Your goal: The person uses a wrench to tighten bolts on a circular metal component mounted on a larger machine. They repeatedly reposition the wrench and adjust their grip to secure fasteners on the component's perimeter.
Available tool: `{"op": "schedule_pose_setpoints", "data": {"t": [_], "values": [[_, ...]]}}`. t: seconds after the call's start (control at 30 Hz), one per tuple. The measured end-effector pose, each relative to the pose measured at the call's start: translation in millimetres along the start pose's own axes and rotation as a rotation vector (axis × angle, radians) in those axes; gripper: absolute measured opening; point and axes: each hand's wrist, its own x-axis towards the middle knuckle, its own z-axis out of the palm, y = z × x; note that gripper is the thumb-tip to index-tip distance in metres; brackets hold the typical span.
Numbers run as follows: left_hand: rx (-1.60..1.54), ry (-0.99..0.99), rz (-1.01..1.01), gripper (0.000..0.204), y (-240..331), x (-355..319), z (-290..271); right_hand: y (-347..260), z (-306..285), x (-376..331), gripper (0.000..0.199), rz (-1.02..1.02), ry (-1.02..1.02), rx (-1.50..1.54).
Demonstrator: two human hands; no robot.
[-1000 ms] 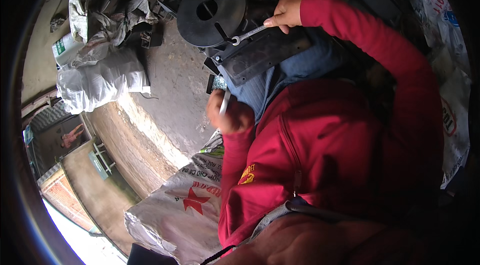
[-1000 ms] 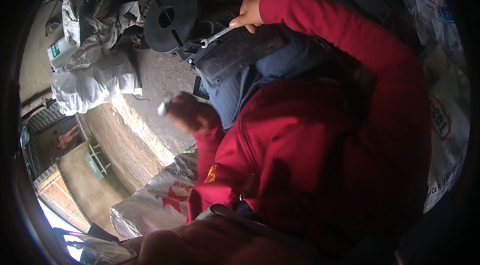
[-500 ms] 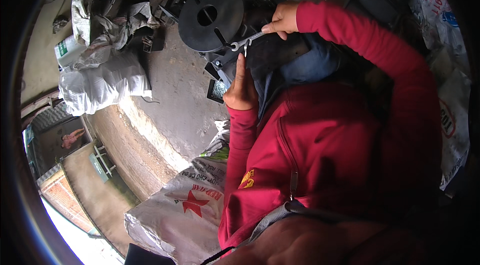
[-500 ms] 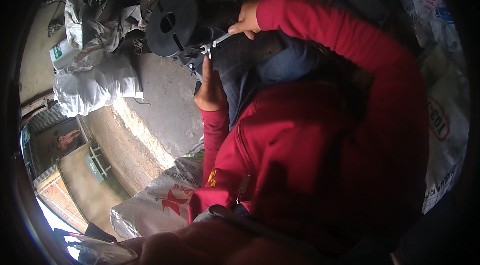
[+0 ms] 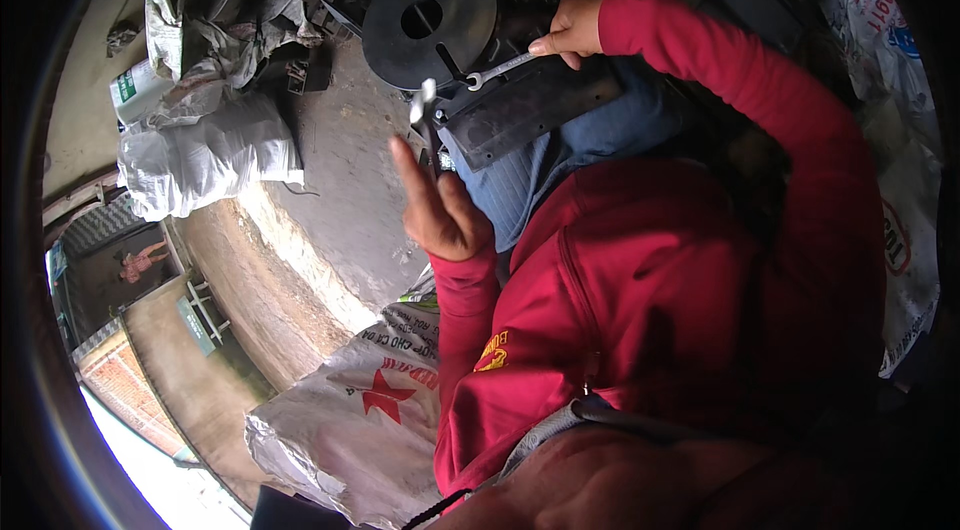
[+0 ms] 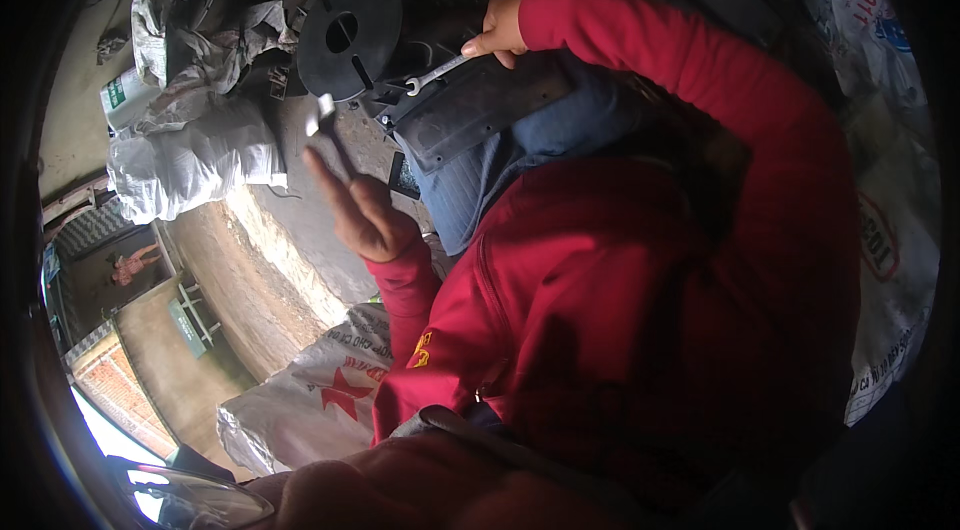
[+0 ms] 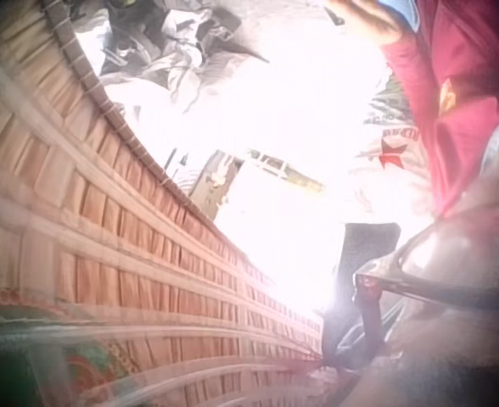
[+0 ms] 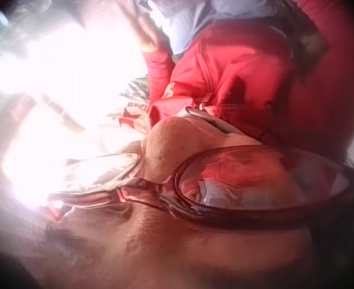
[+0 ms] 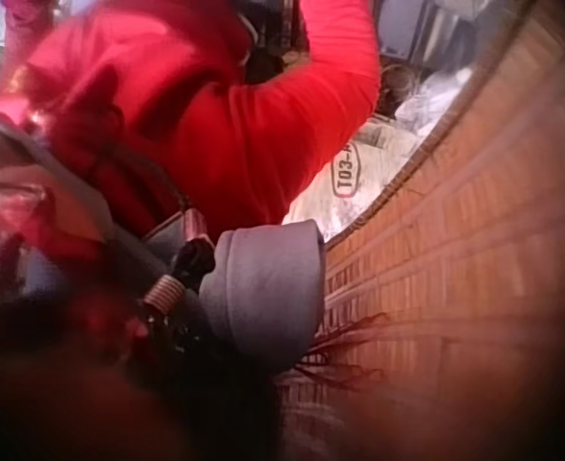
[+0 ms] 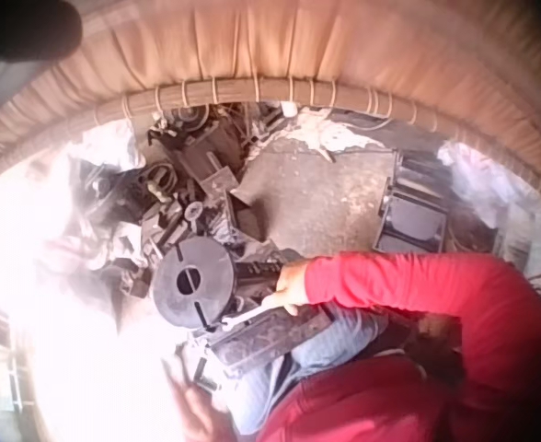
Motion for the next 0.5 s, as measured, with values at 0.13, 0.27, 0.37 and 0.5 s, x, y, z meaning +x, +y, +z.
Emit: {"op": "schedule_pose_setpoints", "data": {"t": [0.13,0.27,0.37,0.5], "values": [[0.004,0.112,0.379,0.048,-35.9,-19.8,10.9,0.5,6.3,4.4,0.060,-0.022,-0.010,0.029],[0.343,-0.314,0.105,0.055,-50.7,-36.4,46.4,0.3,7.9,0.3,0.060,-0.021,-0.066,0.043],[0.075,-0.201,0.131,0.047,-22.7,-8.2,27.7,2.2,4.8,3.5,0.061,0.005,0.008,0.010],[0.109,-0.004,0.517,0.045,-9.7,-4.6,-3.8,-2.7,0.2,0.4,0.061,-0.029,-0.039,0.004]]}}
